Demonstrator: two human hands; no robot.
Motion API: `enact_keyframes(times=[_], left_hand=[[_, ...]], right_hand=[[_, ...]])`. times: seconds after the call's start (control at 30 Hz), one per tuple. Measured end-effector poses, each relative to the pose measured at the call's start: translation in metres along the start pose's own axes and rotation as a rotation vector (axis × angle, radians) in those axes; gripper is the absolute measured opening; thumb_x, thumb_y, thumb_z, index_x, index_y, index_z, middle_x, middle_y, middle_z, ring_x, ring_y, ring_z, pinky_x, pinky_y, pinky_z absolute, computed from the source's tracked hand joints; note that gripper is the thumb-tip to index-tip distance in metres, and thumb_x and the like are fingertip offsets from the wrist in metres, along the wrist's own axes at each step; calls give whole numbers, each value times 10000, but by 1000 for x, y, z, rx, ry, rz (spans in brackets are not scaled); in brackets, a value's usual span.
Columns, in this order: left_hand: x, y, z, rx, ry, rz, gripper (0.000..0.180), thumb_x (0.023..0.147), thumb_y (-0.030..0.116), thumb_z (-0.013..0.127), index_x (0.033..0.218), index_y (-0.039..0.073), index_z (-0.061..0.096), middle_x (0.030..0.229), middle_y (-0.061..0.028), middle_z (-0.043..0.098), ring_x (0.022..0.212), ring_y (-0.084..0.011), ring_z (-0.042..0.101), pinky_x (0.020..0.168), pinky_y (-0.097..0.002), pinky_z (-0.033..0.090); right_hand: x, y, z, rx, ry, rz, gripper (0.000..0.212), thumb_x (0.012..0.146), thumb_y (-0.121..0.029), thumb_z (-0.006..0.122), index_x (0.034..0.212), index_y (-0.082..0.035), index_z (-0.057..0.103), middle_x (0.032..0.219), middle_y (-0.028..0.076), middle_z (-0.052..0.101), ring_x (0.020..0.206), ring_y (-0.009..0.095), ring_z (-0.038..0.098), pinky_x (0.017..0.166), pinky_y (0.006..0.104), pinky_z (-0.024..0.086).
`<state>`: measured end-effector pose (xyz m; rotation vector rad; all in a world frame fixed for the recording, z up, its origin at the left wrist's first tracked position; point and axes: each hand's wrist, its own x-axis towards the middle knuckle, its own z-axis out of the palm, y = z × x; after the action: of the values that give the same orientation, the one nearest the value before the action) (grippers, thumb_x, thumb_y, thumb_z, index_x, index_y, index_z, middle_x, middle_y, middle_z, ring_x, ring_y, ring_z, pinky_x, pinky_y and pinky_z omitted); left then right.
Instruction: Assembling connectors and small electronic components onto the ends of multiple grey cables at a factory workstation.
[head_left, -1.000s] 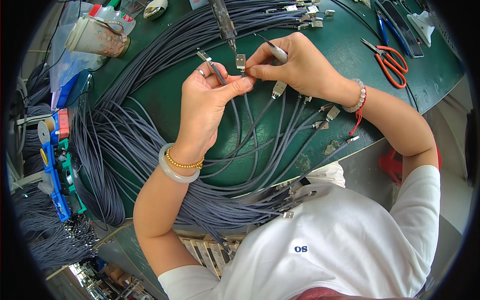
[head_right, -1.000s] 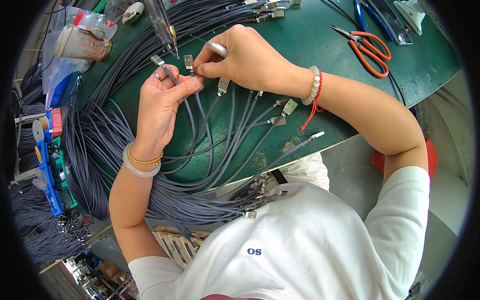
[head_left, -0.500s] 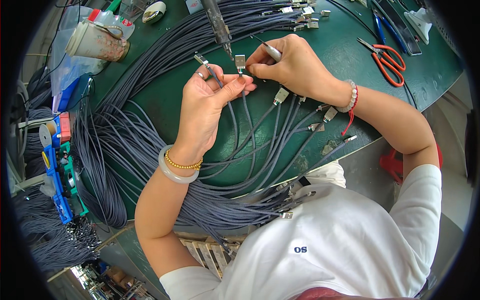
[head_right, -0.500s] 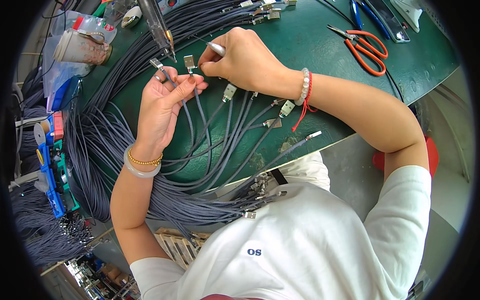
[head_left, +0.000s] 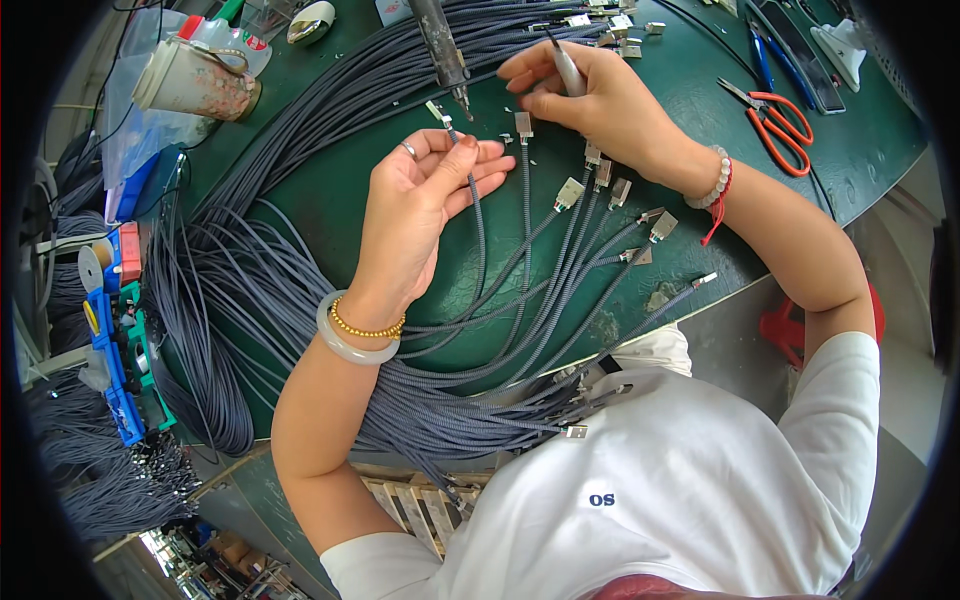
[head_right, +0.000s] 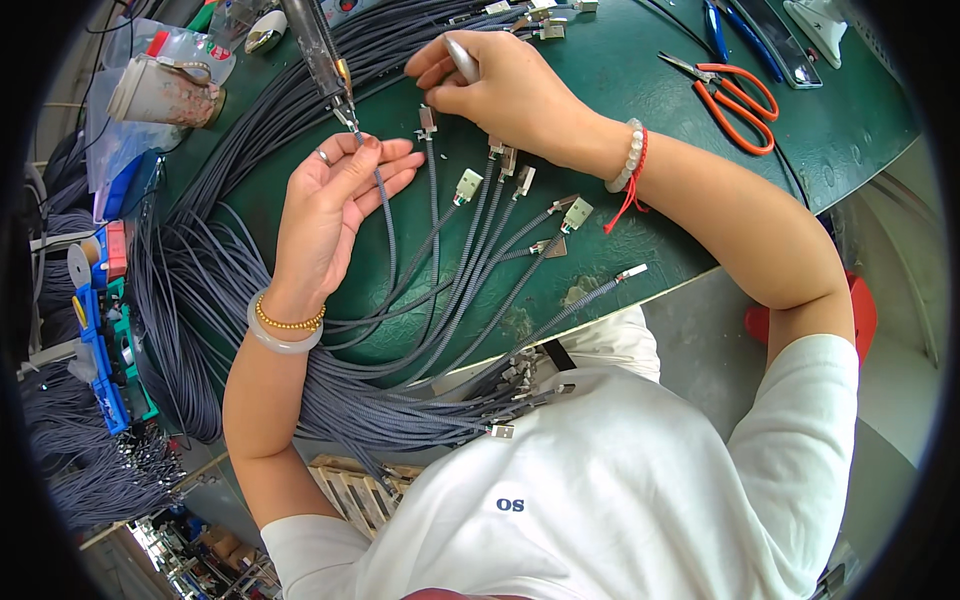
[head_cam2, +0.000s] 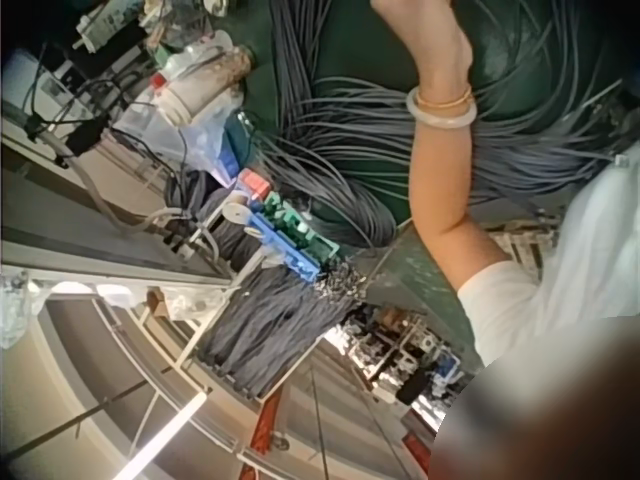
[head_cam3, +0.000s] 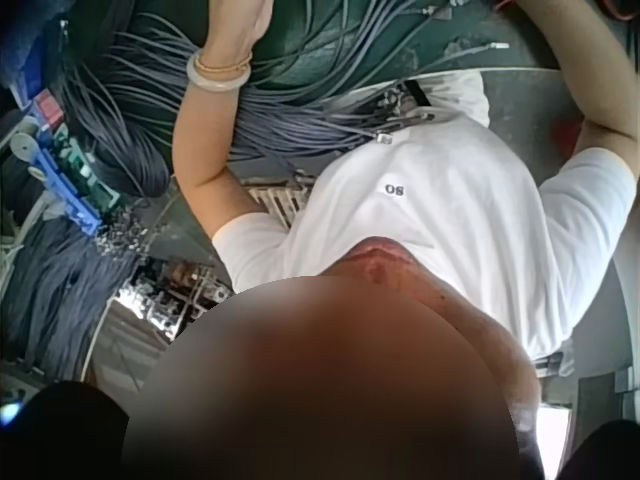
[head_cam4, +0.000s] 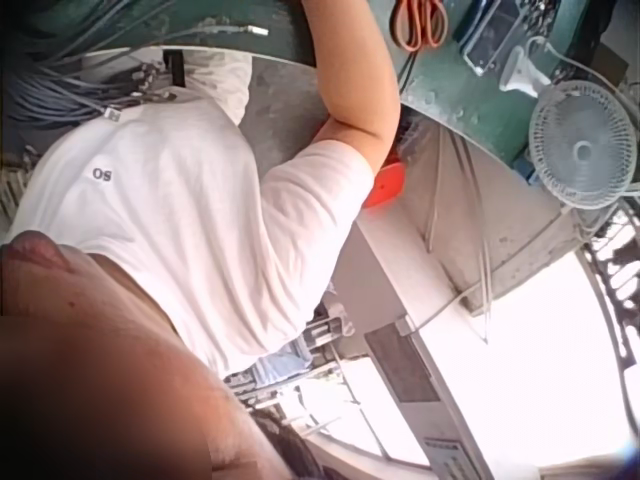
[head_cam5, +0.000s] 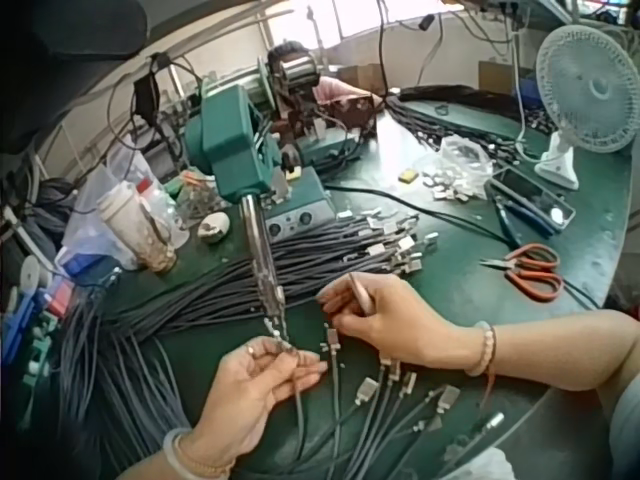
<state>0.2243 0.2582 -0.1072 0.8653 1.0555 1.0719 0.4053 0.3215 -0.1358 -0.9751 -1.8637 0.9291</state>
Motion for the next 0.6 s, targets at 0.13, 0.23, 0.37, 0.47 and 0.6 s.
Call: enact_keyframes(times=[0.13,0.23,0.37,0.47,0.6], left_hand=[[2,-2,-6,173,25,5,139,792,80,613,814,-17,516,784,-127,607,693,-174,620,629,-245,508],[4,-4,-5,244,19,20,150,760,76,650,767,-10,527,721,-97,602,608,-136,602,534,-210,482],[6,-5,-5,298,14,26,167,737,70,675,761,-6,528,679,-77,596,568,-113,586,501,-195,459],[3,-5,-4,305,8,27,165,737,71,675,756,-5,529,680,-76,596,567,-112,586,494,-194,459],[-7,-1,2,292,18,32,165,737,74,676,756,-1,530,677,-74,594,569,-112,586,499,-194,459]], right_hand=[[1,-14,3,339,-131,226,248,823,-215,581,975,-22,618,830,25,624,663,28,510,533,159,364],[0,-13,7,391,-164,214,259,813,-239,600,957,-26,627,800,19,630,664,28,513,529,156,359],[-1,-11,8,395,-175,177,247,809,-248,606,920,-29,637,750,11,631,668,29,517,530,151,360],[-3,-13,6,388,-199,215,235,812,-239,601,909,-28,637,756,10,631,671,30,520,530,153,363],[-7,-25,1,360,-205,206,228,817,-232,593,907,-27,638,756,8,629,668,29,516,524,153,361]])
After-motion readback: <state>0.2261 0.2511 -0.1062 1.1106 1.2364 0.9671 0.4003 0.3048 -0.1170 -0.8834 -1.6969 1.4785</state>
